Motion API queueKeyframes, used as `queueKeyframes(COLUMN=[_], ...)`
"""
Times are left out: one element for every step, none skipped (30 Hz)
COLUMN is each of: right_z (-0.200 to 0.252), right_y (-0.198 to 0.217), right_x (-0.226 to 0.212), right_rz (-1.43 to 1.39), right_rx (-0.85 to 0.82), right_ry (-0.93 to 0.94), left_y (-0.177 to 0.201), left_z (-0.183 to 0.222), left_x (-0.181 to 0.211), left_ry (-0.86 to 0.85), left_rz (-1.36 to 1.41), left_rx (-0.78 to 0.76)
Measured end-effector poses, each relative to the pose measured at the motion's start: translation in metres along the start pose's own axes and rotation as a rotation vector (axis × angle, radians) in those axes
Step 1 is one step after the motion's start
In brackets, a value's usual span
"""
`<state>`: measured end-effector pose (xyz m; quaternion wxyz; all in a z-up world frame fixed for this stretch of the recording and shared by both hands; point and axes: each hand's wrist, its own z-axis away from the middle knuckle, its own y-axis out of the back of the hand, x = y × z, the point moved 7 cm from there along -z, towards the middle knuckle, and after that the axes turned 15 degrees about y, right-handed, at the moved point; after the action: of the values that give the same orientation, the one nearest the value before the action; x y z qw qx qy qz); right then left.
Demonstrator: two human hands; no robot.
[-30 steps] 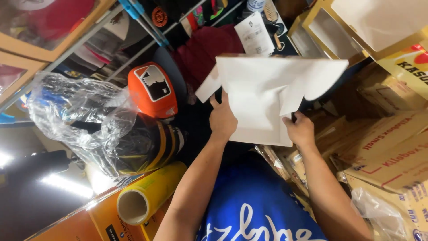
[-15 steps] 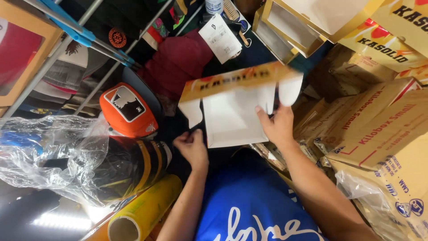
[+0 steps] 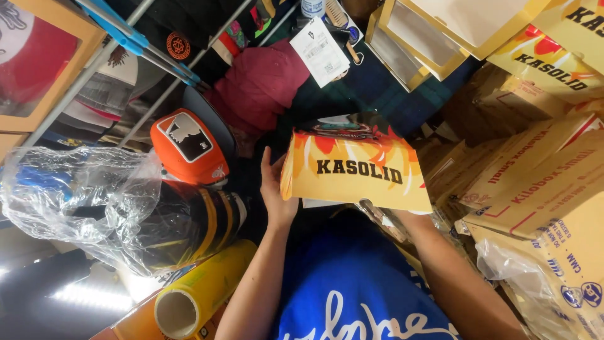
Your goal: Folding a small cardboard box and performing quality control by brushing lint off baseball caps.
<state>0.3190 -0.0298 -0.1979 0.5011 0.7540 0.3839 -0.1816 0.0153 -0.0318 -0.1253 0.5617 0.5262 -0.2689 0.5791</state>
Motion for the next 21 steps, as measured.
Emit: queueKeyframes(right_z=[-0.002, 0.001, 0.005, 0.007, 0.009, 0.01, 0.01, 0.013, 0.015, 0.018, 0.005, -0.008, -0.02, -0.032, -0.029, -0.011, 0.017, 0.035, 0.053, 0.04, 0.026], right_y=[-0.003, -0.006, -0.009, -0.012, -0.016, -0.02, -0.025, -0.027, -0.03, -0.033, -0.025, -0.014, -0.003, 0.006, 0.004, -0.006, -0.022, -0.036, -0.048, -0.037, -0.027], right_x=[0.004, 0.006, 0.007, 0.008, 0.009, 0.008, 0.007, 0.009, 0.009, 0.009, -0.013, -0.034, -0.055, -0.068, -0.045, -0.039, 0.0, 0.034, 0.068, 0.044, 0.018], right_rz=[0.01, 0.009, 0.019, 0.03, 0.03, 0.044, 0.056, 0.056, 0.067, 0.077, 0.076, 0.041, 0.005, 0.004, -0.309, -0.621, -0.618, -0.702, -0.783, -0.78, -0.762], right_rx=[0.005, 0.007, 0.013, 0.019, 0.021, 0.027, 0.031, 0.03, 0.034, 0.037, 0.036, 0.071, 0.109, 0.109, 0.084, 0.047, 0.046, 0.092, 0.139, 0.14, 0.099], right_ry=[0.026, 0.03, 0.055, 0.081, 0.083, 0.107, 0.133, 0.137, 0.164, 0.191, 0.197, 0.189, 0.18, 0.184, -0.374, -0.933, -0.936, -0.787, -0.632, -0.631, -0.593], left_y=[-0.001, -0.001, -0.004, -0.007, -0.01, -0.015, -0.017, -0.015, -0.014, -0.013, -0.008, -0.005, -0.002, 0.0, 0.0, 0.0, 0.001, 0.002, 0.001, 0.001, -0.001], left_z=[-0.001, 0.003, 0.007, 0.01, 0.004, -0.003, -0.006, -0.008, -0.011, -0.013, -0.012, -0.012, -0.012, -0.016, -0.018, -0.021, -0.021, -0.02, -0.022, -0.023, -0.023], left_x=[0.005, 0.019, 0.027, 0.035, 0.028, 0.009, -0.01, -0.022, -0.033, -0.044, -0.058, -0.07, -0.082, -0.094, -0.104, -0.116, -0.129, -0.14, -0.15, -0.163, -0.173], left_ry=[0.045, 0.042, 0.133, 0.225, 0.222, 0.387, 0.553, 0.552, 0.536, 0.52, 0.519, 0.496, 0.472, 0.47, 0.449, 0.427, 0.43, 0.411, 0.388, 0.387, 0.363], left_rz=[0.083, 0.084, 0.077, 0.071, 0.073, -0.043, -0.158, -0.155, -0.13, -0.104, -0.1, -0.063, -0.029, -0.026, 0.006, 0.037, 0.039, 0.071, 0.104, 0.106, 0.138], left_rx=[-0.023, -0.02, -0.058, -0.095, -0.095, -0.101, -0.104, -0.102, -0.113, -0.124, -0.12, -0.14, -0.161, -0.158, -0.183, -0.207, -0.209, -0.234, -0.259, -0.262, -0.289])
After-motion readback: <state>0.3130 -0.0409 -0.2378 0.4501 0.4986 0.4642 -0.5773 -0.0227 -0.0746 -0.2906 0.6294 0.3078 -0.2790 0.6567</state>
